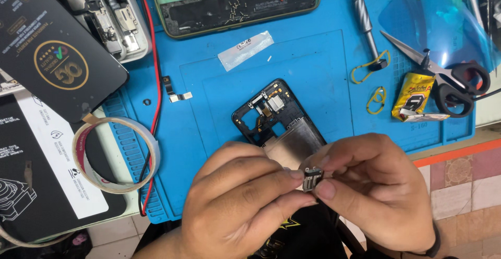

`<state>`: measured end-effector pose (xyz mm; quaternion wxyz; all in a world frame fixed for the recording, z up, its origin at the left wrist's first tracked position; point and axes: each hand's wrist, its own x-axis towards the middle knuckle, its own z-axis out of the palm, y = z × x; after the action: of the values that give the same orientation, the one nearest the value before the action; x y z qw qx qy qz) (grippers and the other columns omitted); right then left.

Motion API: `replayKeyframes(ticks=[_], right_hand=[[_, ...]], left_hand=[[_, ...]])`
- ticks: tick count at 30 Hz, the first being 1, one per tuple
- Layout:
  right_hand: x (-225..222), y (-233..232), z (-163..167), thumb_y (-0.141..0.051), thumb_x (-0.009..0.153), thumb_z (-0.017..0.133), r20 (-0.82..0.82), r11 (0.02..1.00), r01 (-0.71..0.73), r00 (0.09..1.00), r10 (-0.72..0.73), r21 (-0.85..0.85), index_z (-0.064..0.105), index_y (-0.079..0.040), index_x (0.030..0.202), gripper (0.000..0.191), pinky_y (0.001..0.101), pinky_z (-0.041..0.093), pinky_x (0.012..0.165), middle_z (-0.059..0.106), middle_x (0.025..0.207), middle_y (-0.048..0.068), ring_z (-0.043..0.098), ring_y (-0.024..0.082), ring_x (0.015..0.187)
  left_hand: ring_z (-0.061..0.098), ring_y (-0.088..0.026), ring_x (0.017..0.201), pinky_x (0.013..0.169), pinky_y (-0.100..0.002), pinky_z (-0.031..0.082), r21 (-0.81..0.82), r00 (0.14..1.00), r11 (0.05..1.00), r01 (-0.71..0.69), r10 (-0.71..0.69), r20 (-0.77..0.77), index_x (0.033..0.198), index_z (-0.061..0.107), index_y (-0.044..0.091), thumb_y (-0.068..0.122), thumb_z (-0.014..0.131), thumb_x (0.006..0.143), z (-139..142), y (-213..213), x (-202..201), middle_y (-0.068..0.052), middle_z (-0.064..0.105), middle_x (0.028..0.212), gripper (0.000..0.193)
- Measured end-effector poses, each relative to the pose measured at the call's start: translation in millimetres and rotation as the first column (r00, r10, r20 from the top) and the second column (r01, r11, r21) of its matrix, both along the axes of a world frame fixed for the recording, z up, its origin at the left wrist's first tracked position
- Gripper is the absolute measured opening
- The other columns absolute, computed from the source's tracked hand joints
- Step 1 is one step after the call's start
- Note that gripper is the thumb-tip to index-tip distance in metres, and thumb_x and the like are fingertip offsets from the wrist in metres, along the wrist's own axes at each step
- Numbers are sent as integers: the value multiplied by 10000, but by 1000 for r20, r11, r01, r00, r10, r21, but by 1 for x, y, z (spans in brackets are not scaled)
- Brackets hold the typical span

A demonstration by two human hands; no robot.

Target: The person repairs a disassembled smartphone on a blue work mat, pressing and seating small internal components into the phone frame by hand, briefly reaching to a side tray for parts, and using a screwdriver to work on the phone's internals. They continue manipulating the small board and connectors throughout the episode.

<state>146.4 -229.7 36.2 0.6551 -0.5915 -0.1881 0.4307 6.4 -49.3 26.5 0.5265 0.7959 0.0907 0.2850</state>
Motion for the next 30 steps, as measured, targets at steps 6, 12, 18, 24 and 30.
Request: replayKeyframes(ticks=[6,12,18,24,30], right_hand=[[3,-5,-1,154,932,641,1,995,-86,996,86,44,552,36,1155,267,406,610,940,705,1124,241,720,279,1083],[2,-8,-4,144,950,647,61,990,-129,990,126,56,567,46,1183,265,424,601,974,724,1121,236,726,292,1102],[1,-8,-7,139,984,648,89,985,-146,987,137,93,574,49,1208,252,431,601,1003,731,1134,233,732,292,1115],[-1,-10,-9,139,979,657,123,984,-156,982,145,86,570,48,1210,263,419,598,1007,728,1127,226,727,282,1115],[-4,-12,-7,140,930,683,159,987,-156,976,150,29,598,52,1171,271,426,578,1032,737,1134,241,724,302,1143]], left_hand=[[711,-235,989,893,-343,596,4,999,999,34,-34,-3,1024,760,84,201,936,830,-4,2,-2,-49,723,1010,287],[714,-229,991,916,-355,595,-10,997,997,76,-76,-23,1010,756,94,202,928,845,-5,4,-2,-23,730,999,262],[720,-229,982,889,-344,589,-54,989,990,130,-133,-62,1002,758,91,201,922,848,-6,5,-3,-15,740,985,251],[709,-235,995,905,-342,592,-30,995,995,95,-96,-41,1023,776,91,197,916,844,-3,5,-1,-29,742,1006,250],[702,-238,958,847,-339,586,-17,993,993,115,-116,-30,972,766,68,168,907,832,4,9,1,-46,728,962,222]])
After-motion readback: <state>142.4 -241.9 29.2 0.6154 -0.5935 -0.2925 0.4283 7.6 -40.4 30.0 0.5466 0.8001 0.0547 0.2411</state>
